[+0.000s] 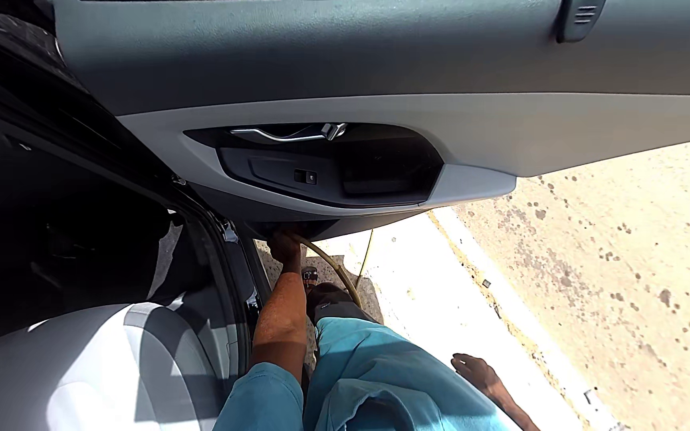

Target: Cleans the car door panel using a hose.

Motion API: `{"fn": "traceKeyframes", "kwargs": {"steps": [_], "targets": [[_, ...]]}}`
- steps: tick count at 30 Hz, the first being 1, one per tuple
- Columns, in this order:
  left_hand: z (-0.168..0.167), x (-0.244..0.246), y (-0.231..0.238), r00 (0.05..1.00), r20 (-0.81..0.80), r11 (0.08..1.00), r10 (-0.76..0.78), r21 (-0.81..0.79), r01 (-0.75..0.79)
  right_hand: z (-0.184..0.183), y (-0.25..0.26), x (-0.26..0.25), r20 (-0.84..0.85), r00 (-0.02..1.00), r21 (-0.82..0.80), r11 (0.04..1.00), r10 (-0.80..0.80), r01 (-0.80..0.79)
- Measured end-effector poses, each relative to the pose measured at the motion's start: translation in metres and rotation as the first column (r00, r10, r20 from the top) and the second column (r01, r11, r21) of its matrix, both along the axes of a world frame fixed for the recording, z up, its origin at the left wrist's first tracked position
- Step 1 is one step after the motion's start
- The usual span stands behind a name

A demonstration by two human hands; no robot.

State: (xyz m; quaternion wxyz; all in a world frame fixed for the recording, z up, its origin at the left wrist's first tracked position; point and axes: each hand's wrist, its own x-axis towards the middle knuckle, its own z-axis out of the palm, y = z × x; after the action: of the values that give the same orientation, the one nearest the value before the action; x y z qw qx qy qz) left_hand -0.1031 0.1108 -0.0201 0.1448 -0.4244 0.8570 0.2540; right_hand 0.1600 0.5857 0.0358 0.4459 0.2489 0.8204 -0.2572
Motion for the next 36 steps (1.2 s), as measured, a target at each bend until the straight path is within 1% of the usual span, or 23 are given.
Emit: {"fn": "traceKeyframes", "kwargs": {"steps": [2,4,5,7,9,10,11,12,14,15,16,17,18,20,21,22,23,24,26,28,31,33,36], "targets": [[-0.007,0.001,-0.011,1.000,-0.009,0.999,-0.004,0.037,0.005,-0.002,0.007,0.004,0.037,0.999,0.006,1.000,-0.017,0.017],[-0.025,-0.004,-0.023,0.994,-0.098,0.972,-0.039,0.226,0.060,-0.004,0.009,0.003,0.043,0.999,0.008,1.000,-0.022,0.021],[-0.034,-0.007,-0.024,0.984,-0.179,0.934,0.015,0.354,0.050,-0.005,0.009,0.002,0.039,0.999,0.007,1.000,-0.012,0.011],[-0.042,-0.010,-0.016,0.935,-0.266,0.749,0.233,0.663,0.002,-0.002,0.006,-0.005,0.027,1.000,0.006,1.000,0.012,-0.012],[-0.037,-0.001,-0.007,0.933,-0.236,0.641,0.273,0.767,0.006,0.000,0.000,-0.014,0.015,1.000,0.016,1.000,0.025,-0.025],[-0.038,0.004,-0.003,0.924,-0.239,0.626,0.299,0.780,-0.001,0.000,-0.003,-0.018,0.014,0.999,0.016,0.999,0.033,-0.033],[-0.039,0.008,0.000,0.911,-0.257,0.641,0.323,0.768,-0.010,-0.001,-0.005,-0.024,0.012,0.999,0.014,0.999,0.043,-0.043],[-0.041,0.013,0.002,0.898,-0.302,0.702,0.319,0.712,-0.010,-0.001,-0.007,-0.030,0.007,0.998,0.010,0.998,0.059,-0.059],[-0.036,0.020,-0.001,0.914,-0.372,0.911,0.163,0.412,0.005,0.000,-0.013,-0.040,-0.014,0.996,0.005,0.996,0.087,-0.087],[-0.029,0.022,-0.003,0.933,-0.339,0.959,0.119,0.282,-0.020,0.001,-0.015,-0.044,-0.024,0.996,-0.002,0.996,0.090,-0.090],[-0.023,0.022,-0.005,0.945,-0.303,0.973,0.121,0.224,-0.052,0.001,-0.017,-0.047,-0.038,0.995,-0.011,0.996,0.088,-0.089],[-0.021,0.021,-0.008,0.952,-0.278,0.973,0.125,0.225,-0.062,0.001,-0.018,-0.049,-0.046,0.995,-0.016,0.996,0.086,-0.087],[-0.024,0.019,-0.011,0.953,-0.276,0.957,0.122,0.287,-0.040,0.000,-0.018,-0.051,-0.051,0.995,-0.020,0.996,0.086,-0.088],[-0.035,0.016,-0.015,0.942,-0.297,0.839,0.156,0.543,0.033,-0.001,-0.018,-0.051,-0.055,0.994,-0.025,0.995,0.096,-0.098],[-0.036,0.014,-0.014,0.941,-0.291,0.791,0.170,0.610,0.046,-0.001,-0.017,-0.050,-0.056,0.993,-0.024,0.994,0.106,-0.108],[-0.035,0.011,-0.011,0.947,-0.287,0.821,0.146,0.569,0.046,-0.002,-0.016,-0.049,-0.054,0.992,-0.018,0.993,0.118,-0.119],[-0.029,0.008,-0.008,0.962,-0.258,0.900,0.089,0.435,0.033,-0.003,-0.015,-0.046,-0.052,0.990,-0.009,0.991,0.130,-0.131],[-0.015,0.006,-0.004,0.987,-0.161,0.963,0.017,0.268,0.027,-0.003,-0.012,-0.043,-0.044,0.989,0.000,0.990,0.138,-0.138],[0.004,0.000,-0.003,0.997,0.028,0.994,-0.079,0.079,0.076,-0.003,-0.006,-0.037,-0.033,0.990,0.018,0.990,0.139,-0.138],[0.001,-0.013,-0.007,0.977,0.062,0.976,-0.204,0.089,0.198,0.000,-0.001,-0.033,-0.031,0.993,0.030,0.993,0.113,-0.112],[-0.009,-0.033,-0.007,0.915,0.041,0.900,-0.402,0.202,0.387,0.000,0.003,-0.021,-0.009,0.998,0.032,0.998,0.062,-0.062],[-0.014,-0.038,-0.009,0.904,-0.003,0.861,-0.428,0.301,0.409,0.000,0.005,-0.013,0.009,0.999,0.031,0.998,0.045,-0.045],[-0.020,-0.033,-0.018,0.925,-0.075,0.862,-0.374,0.340,0.376,0.002,0.002,-0.006,0.044,0.999,0.039,0.999,0.027,-0.029]]}}
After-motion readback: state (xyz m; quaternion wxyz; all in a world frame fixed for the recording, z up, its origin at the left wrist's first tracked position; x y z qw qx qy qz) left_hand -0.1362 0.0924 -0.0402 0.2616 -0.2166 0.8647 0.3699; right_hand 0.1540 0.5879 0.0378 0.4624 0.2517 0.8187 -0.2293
